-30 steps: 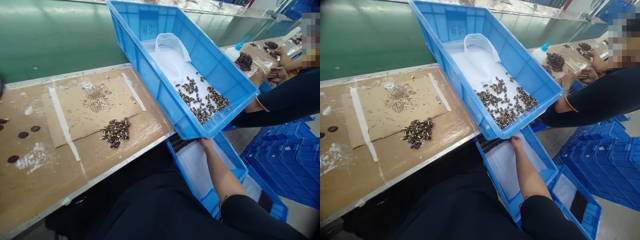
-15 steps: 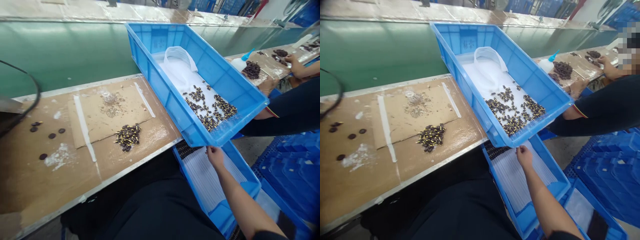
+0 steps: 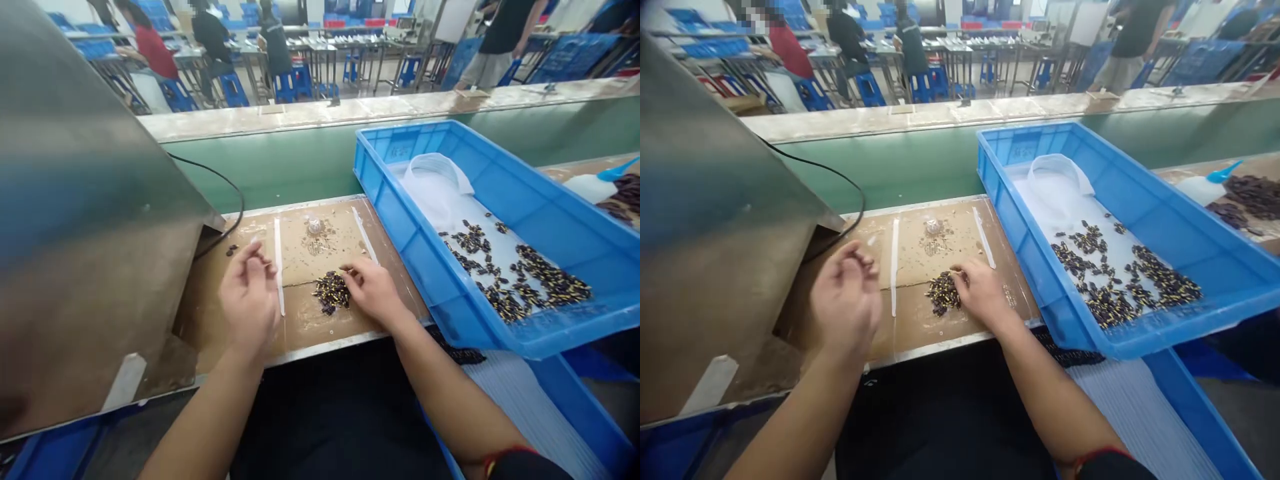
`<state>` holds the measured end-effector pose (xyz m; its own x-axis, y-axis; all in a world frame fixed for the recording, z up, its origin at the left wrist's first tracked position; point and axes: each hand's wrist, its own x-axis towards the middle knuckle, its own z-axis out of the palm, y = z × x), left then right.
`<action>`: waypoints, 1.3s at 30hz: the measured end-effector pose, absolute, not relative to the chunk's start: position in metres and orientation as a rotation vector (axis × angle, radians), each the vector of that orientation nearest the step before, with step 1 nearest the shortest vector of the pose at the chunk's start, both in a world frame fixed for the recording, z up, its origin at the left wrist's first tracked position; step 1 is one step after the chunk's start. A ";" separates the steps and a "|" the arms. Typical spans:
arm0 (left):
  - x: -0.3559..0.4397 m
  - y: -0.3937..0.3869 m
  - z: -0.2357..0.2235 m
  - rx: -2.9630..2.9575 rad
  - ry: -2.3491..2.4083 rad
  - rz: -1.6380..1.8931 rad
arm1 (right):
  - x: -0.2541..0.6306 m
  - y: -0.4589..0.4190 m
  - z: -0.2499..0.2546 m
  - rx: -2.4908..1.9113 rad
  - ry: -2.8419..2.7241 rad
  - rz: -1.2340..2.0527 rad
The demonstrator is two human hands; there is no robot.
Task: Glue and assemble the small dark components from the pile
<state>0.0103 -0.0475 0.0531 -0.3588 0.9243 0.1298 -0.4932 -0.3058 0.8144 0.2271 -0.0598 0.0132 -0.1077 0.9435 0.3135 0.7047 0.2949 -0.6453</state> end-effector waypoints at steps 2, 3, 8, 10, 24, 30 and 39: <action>0.019 -0.009 0.051 0.577 0.786 1.687 | 0.224 -0.021 0.016 -1.585 -2.066 0.509; 0.022 0.008 0.050 0.470 0.784 1.641 | 0.222 -0.006 0.018 -1.624 -2.172 0.536; 0.020 0.055 0.045 0.278 0.672 1.506 | 0.203 0.025 0.026 -1.613 -2.470 0.535; 0.013 0.057 0.039 0.318 0.580 1.471 | 0.198 0.027 0.029 -1.572 -2.543 0.530; 0.009 0.050 0.008 0.489 0.815 1.426 | 0.223 0.107 0.014 -1.047 -0.981 1.314; 0.010 0.052 0.001 0.605 0.962 1.473 | 0.210 0.120 -0.008 -1.140 -0.963 1.102; 0.014 0.048 0.003 0.708 1.015 1.463 | 0.205 0.114 -0.012 -1.270 -1.599 0.292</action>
